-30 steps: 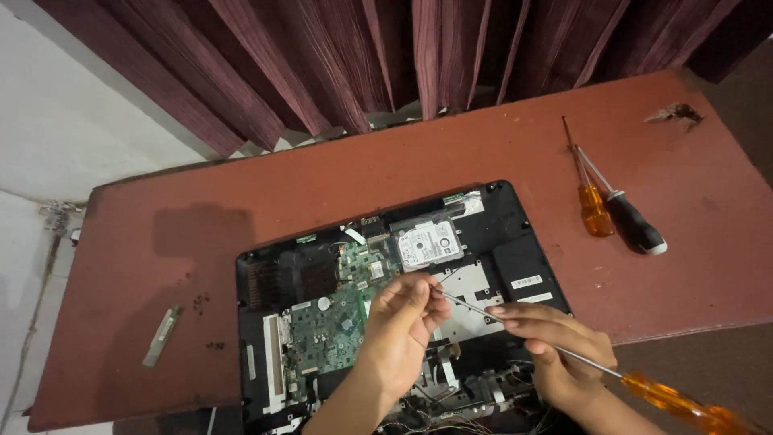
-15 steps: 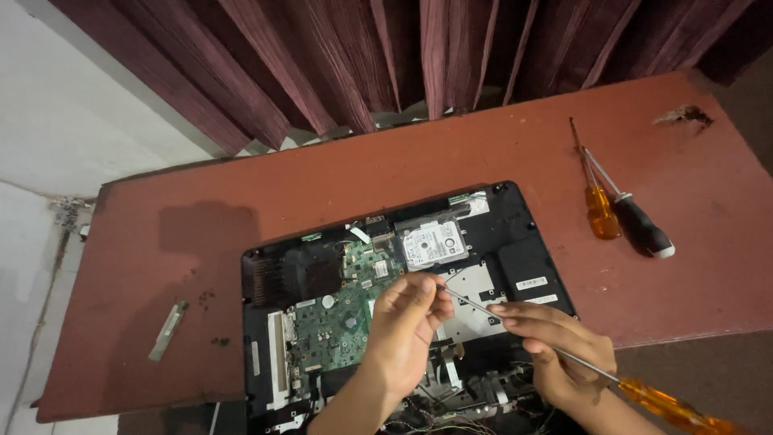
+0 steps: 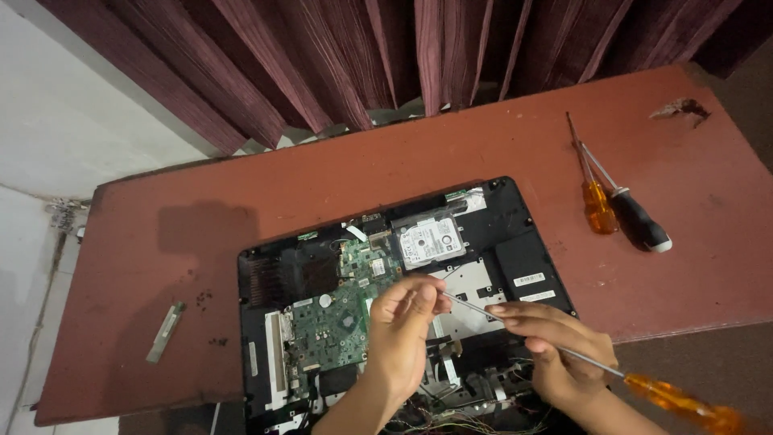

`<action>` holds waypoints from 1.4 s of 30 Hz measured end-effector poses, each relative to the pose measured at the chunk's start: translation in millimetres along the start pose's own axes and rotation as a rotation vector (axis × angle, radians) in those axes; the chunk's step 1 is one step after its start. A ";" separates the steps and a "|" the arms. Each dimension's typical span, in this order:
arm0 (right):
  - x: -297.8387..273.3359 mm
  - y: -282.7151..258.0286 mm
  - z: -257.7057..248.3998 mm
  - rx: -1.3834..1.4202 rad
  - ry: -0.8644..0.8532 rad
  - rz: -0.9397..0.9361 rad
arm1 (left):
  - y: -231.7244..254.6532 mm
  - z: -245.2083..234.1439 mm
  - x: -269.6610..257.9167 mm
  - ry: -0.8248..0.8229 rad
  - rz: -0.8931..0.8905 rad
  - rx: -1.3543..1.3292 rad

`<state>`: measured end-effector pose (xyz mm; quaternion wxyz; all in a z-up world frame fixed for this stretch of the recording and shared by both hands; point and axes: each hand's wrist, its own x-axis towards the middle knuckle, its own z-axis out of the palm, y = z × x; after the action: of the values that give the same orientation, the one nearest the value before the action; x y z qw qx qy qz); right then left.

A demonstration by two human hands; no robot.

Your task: Disassembling a laptop by removing screws and internal components like the hard drive and RAM, then reassembling them.

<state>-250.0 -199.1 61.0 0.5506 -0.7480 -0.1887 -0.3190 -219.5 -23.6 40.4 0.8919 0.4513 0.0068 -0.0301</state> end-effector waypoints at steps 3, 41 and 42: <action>-7.2 11.4 1.2 0.097 0.061 0.020 | -1.6 0.4 -0.2 -0.039 0.008 0.064; 31.9 161.0 13.7 0.035 0.078 -0.019 | 14.8 -82.6 111.2 -0.282 0.092 2.007; 30.5 162.4 12.6 -0.049 0.050 -0.034 | 3.5 -75.5 118.0 -0.229 0.359 1.863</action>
<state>-121.6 -241.8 -34.7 0.5311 -0.7498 -0.1797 -0.3514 -100.4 33.6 -6.1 0.1610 0.9685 -0.1767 0.0699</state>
